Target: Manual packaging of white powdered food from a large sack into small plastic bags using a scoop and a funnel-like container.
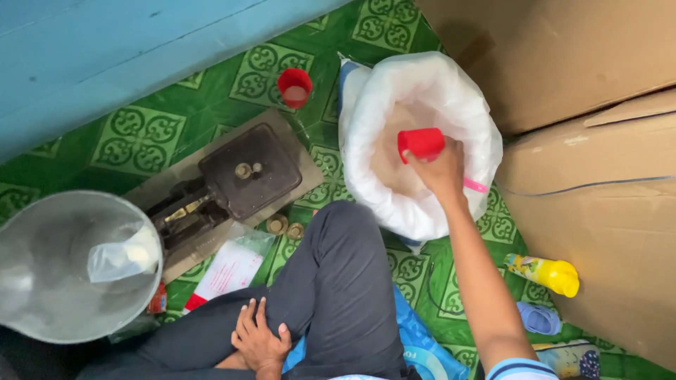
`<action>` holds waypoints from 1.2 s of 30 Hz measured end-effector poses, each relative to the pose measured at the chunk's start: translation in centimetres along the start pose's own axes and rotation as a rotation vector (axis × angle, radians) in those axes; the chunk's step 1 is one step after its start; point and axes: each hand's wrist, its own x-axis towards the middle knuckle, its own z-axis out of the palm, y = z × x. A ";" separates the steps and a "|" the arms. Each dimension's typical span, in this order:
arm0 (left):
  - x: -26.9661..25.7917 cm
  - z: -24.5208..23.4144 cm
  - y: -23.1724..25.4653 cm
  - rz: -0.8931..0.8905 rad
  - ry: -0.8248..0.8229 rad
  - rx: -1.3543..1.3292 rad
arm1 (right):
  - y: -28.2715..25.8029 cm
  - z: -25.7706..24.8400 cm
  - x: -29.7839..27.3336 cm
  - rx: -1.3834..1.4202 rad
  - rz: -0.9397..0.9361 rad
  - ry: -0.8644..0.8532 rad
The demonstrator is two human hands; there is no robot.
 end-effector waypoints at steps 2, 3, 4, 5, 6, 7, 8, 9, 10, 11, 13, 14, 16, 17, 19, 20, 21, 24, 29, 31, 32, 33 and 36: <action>0.3 -0.3 0.5 0.000 0.014 0.013 | 0.0 1.7 0.7 -0.046 -0.042 0.009; 0.3 -0.4 0.6 -0.001 0.027 0.021 | 0.1 2.5 0.8 -0.097 -0.084 0.020; 0.4 -0.6 0.7 -0.002 0.040 0.029 | 0.1 3.3 1.0 -0.148 -0.126 0.030; 0.5 -0.7 0.9 -0.004 0.053 0.035 | 0.1 4.1 1.2 -0.201 -0.170 0.041; 0.5 -0.8 1.0 -0.006 0.066 0.042 | 0.2 4.9 1.4 -0.253 -0.214 0.052; 0.5 -0.8 1.2 -0.005 0.064 0.042 | 0.9 5.6 1.8 -0.254 -0.212 0.050; 0.5 -0.7 1.4 -0.021 0.074 0.038 | 1.7 6.4 2.2 -0.202 -0.216 0.029; 0.5 -0.8 1.4 -0.038 0.086 0.035 | 2.4 7.2 2.5 -0.148 -0.220 0.008; 0.6 -0.7 1.6 -0.038 0.085 0.037 | 2.2 6.7 2.6 -0.147 -0.219 0.007; 0.6 -0.7 1.7 -0.052 0.084 0.046 | 1.9 6.1 2.7 -0.050 -0.090 -0.076; 0.6 -0.6 1.8 -0.068 0.083 0.055 | 1.2 4.6 2.6 0.047 0.039 -0.158; 0.6 -0.5 1.9 -0.073 0.088 0.049 | 0.6 3.5 2.4 0.144 0.098 -0.179; 0.6 -0.5 1.9 -0.079 0.090 0.042 | 0.5 2.1 2.2 0.239 0.156 -0.201; 0.6 -0.6 1.8 -0.072 0.086 0.045 | 0.9 1.7 2.2 0.253 0.200 -0.229; 0.6 -0.6 1.8 -0.064 0.082 0.045 | 1.8 0.9 2.1 0.265 0.244 -0.254; 0.5 -0.6 1.8 -0.067 0.077 0.047 | 2.1 0.6 1.9 0.322 0.237 -0.265; 0.5 -0.6 1.8 -0.071 0.073 0.049 | 2.4 0.3 1.8 0.379 0.228 -0.275; 0.4 -0.7 1.2 -0.014 0.070 0.060 | 2.1 -1.1 0.9 0.416 0.234 -0.285; 0.7 -1.5 1.2 0.004 0.078 0.052 | 2.1 -2.4 0.2 0.419 0.173 -0.246; 0.7 -1.6 1.0 0.004 0.088 0.026 | 1.2 -3.5 -0.3 0.421 0.145 -0.238; 0.6 -1.4 0.8 0.000 0.057 0.011 | 0.8 -4.0 -0.5 0.424 0.101 -0.239; 0.4 -1.2 0.5 -0.007 0.028 -0.003 | 0.3 -4.4 -0.8 0.426 0.053 -0.243; 0.0 -0.3 0.0 -0.003 0.039 -0.017 | -0.2 -5.1 -1.2 0.491 -0.142 -0.254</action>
